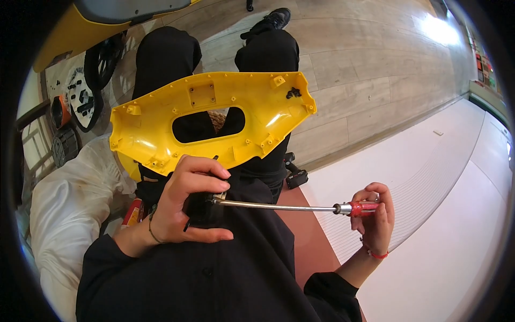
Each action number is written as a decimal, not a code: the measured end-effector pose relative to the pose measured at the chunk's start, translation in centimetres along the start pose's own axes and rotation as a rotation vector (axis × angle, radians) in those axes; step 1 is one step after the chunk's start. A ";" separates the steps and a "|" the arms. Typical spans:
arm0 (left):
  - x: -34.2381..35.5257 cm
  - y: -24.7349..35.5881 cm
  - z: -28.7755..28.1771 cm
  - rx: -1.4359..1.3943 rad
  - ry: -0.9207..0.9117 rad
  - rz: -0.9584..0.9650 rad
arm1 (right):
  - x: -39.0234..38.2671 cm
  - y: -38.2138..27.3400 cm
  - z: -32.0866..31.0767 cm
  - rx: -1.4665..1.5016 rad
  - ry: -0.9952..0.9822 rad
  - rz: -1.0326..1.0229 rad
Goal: Screwing a digital instrument cluster into a yellow motorcycle front cowling.
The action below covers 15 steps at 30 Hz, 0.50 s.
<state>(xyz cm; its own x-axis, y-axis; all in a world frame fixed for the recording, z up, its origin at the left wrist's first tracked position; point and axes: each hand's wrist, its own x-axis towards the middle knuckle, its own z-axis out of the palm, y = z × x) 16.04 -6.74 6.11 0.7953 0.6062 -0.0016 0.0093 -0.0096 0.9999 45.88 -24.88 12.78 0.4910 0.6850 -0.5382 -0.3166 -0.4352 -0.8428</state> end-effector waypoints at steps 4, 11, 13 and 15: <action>-1.0 0.3 -0.1 0.030 0.042 0.001 | -0.3 0.6 -1.1 -0.054 -0.108 0.144; -2.2 0.3 -0.5 0.135 -0.014 0.020 | 0.0 2.5 -0.5 -0.029 -0.118 0.067; -2.7 0.3 -0.8 0.157 -0.027 0.037 | -0.3 2.8 -0.4 0.104 -0.103 0.165; -2.7 0.3 -0.9 0.149 -0.042 0.030 | -0.4 3.4 -0.4 0.167 -0.143 0.076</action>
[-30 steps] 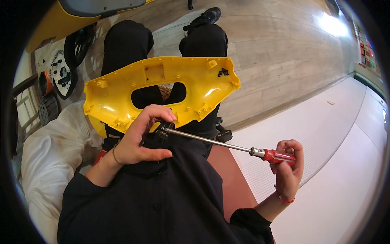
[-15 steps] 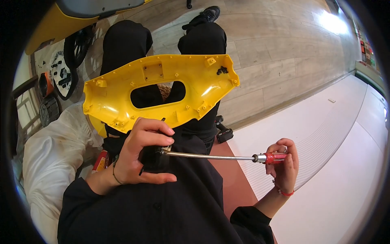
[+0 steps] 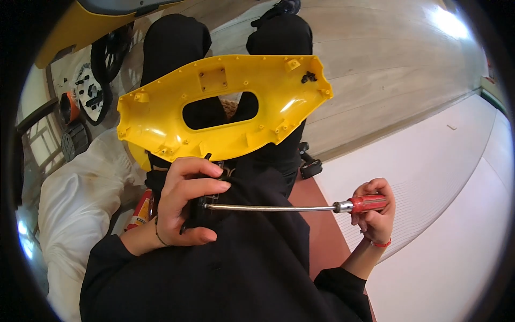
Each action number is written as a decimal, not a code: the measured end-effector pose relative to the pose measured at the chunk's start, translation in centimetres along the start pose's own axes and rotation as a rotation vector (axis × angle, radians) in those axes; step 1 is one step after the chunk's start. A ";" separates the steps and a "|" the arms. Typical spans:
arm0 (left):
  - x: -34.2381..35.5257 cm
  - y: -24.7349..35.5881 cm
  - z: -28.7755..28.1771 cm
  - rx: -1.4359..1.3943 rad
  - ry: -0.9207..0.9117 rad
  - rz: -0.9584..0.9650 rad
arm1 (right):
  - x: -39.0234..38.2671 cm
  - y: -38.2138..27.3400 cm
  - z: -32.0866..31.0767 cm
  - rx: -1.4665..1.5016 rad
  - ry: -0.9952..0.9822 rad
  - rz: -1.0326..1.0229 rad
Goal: Screwing a digital instrument cluster into a yellow motorcycle front cowling.
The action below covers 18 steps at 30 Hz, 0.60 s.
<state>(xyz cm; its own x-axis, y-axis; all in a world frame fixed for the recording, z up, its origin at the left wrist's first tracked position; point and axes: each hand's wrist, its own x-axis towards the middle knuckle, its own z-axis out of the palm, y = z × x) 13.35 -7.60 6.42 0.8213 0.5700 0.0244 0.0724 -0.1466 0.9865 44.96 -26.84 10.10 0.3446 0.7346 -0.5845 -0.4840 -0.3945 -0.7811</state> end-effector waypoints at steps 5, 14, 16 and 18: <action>0.0 0.5 0.7 -0.156 0.064 -0.057 | -0.2 0.1 1.0 0.005 0.021 0.021; 1.2 2.3 0.0 0.037 0.079 0.020 | -0.8 0.7 0.4 -0.176 0.023 -0.175; 1.4 2.5 0.1 0.076 0.084 0.037 | -0.7 0.5 0.8 -0.153 0.026 -0.203; 1.6 2.6 0.0 0.114 0.090 0.055 | -0.9 -0.2 1.4 0.033 0.049 0.058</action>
<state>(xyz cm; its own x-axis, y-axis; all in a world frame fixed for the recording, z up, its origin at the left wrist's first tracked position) 14.84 -7.09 9.05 0.7724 0.6277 0.0973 0.0965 -0.2674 0.9587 43.59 -26.64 11.15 0.3541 0.6828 -0.6390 -0.5304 -0.4161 -0.7386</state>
